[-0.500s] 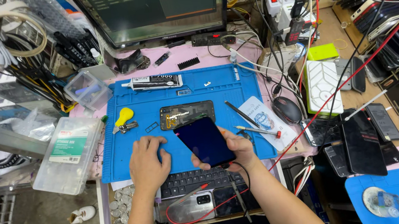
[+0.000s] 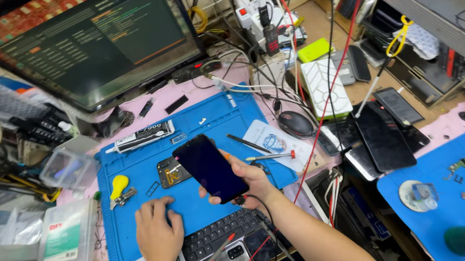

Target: The person picks up a mobile phone, holds it near a computer monitor, and then reinserts a small internal circuit board back into the phone's chassis by hand.

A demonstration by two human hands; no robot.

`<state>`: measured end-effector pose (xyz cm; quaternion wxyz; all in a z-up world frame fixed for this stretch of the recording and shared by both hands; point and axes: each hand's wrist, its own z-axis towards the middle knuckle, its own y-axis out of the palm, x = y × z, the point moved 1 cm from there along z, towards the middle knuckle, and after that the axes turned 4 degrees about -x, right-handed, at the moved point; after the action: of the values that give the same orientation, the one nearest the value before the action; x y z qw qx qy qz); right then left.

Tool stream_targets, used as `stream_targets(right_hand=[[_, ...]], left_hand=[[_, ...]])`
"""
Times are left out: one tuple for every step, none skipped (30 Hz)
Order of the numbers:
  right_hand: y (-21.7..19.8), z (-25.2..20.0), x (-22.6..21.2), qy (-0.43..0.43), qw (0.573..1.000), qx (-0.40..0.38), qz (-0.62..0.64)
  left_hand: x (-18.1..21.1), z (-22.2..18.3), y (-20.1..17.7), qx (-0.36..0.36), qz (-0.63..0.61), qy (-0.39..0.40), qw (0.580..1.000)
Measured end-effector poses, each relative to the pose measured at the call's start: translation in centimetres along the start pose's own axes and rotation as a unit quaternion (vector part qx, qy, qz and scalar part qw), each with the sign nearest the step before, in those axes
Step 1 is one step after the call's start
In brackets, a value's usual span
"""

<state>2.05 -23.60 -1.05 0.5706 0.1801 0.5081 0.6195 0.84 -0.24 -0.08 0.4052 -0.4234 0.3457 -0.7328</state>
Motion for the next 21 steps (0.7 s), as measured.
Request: stream_targets(right_hand=[[-0.2, 0.0, 0.1, -0.004, 1.000, 0.010, 0.001], [-0.2, -0.1, 0.2, -0.008, 1.000, 0.020, 0.003], [-0.3, -0.1, 0.3, -0.009, 1.000, 0.026, 0.002], [-0.2, -0.1, 0.5, -0.011, 0.999, 0.031, 0.000], [-0.2, -0.1, 0.6, -0.009, 0.999, 0.037, 0.000], [-0.3, 0.1, 0.6, -0.010, 0.999, 0.042, 0.000], [-0.4, 0.0, 0.7, -0.010, 0.999, 0.048, 0.003], [-0.5, 0.0, 0.8, -0.009, 0.998, 0.055, 0.005], [-0.6, -0.2, 1.0, -0.008, 0.998, 0.067, -0.004], [-0.8, -0.3, 1.1, -0.007, 0.997, 0.080, -0.013], [-1.1, -0.1, 1.1, -0.003, 0.996, 0.086, -0.024], [-1.1, 0.0, 1.3, -0.002, 0.996, 0.083, -0.016], [-1.2, -0.1, 1.2, -0.003, 0.997, 0.082, -0.009], [-1.4, -0.1, 1.2, -0.004, 0.997, 0.081, -0.002], [-1.5, -0.1, 1.2, 0.003, 0.997, 0.083, 0.004], [-1.7, -0.1, 1.0, 0.011, 0.996, 0.084, 0.009], [-1.9, -0.1, 1.1, 0.015, 0.996, 0.088, 0.016], [-1.9, -0.3, 1.2, 0.016, 0.996, 0.084, 0.009], [-1.9, -0.3, 1.3, 0.014, 0.997, 0.078, 0.001], [-1.8, -0.4, 1.4, 0.012, 0.997, 0.072, -0.007], [-1.9, -0.4, 1.3, 0.013, 0.997, 0.074, -0.005]], left_hand=[[-0.1, -0.1, 0.0, -0.008, -0.002, -0.011, 1.000], [-0.3, -0.2, 0.0, -0.015, -0.003, -0.021, 1.000], [-0.3, -0.2, 0.0, -0.014, -0.009, -0.020, 1.000], [-0.4, -0.2, -0.1, -0.013, -0.015, -0.019, 1.000], [-0.5, -0.3, -0.2, -0.011, -0.022, -0.021, 0.999], [-0.6, -0.1, -0.1, -0.002, -0.027, -0.011, 1.000], [-0.6, -0.2, -0.2, 0.006, -0.032, -0.003, 0.999], [-0.7, -0.2, -0.3, 0.013, -0.036, 0.004, 0.999], [-0.8, -0.5, -0.4, 0.010, -0.040, 0.006, 0.999], [-0.9, -0.5, -0.4, 0.007, -0.044, 0.009, 0.999], [-1.0, -0.3, -0.5, 0.010, -0.046, 0.011, 0.999], [-1.0, -0.4, -0.6, 0.009, -0.048, 0.004, 0.999], [-1.0, -0.4, -0.7, 0.008, -0.051, -0.001, 0.999], [-0.9, -0.4, -0.8, 0.007, -0.054, -0.005, 0.999], [-0.9, -0.3, -0.9, 0.010, -0.059, -0.007, 0.998], [-0.9, -0.2, -0.9, 0.012, -0.064, -0.009, 0.998], [-1.0, -0.3, -1.0, 0.012, -0.069, -0.008, 0.997], [-0.9, -0.5, -1.0, 0.012, -0.066, -0.012, 0.998], [-0.9, -0.4, -1.1, 0.014, -0.063, -0.010, 0.998], [-0.9, -0.4, -1.1, 0.016, -0.059, -0.009, 0.998], [-0.9, -0.4, -1.1, 0.020, -0.060, -0.006, 0.998]])
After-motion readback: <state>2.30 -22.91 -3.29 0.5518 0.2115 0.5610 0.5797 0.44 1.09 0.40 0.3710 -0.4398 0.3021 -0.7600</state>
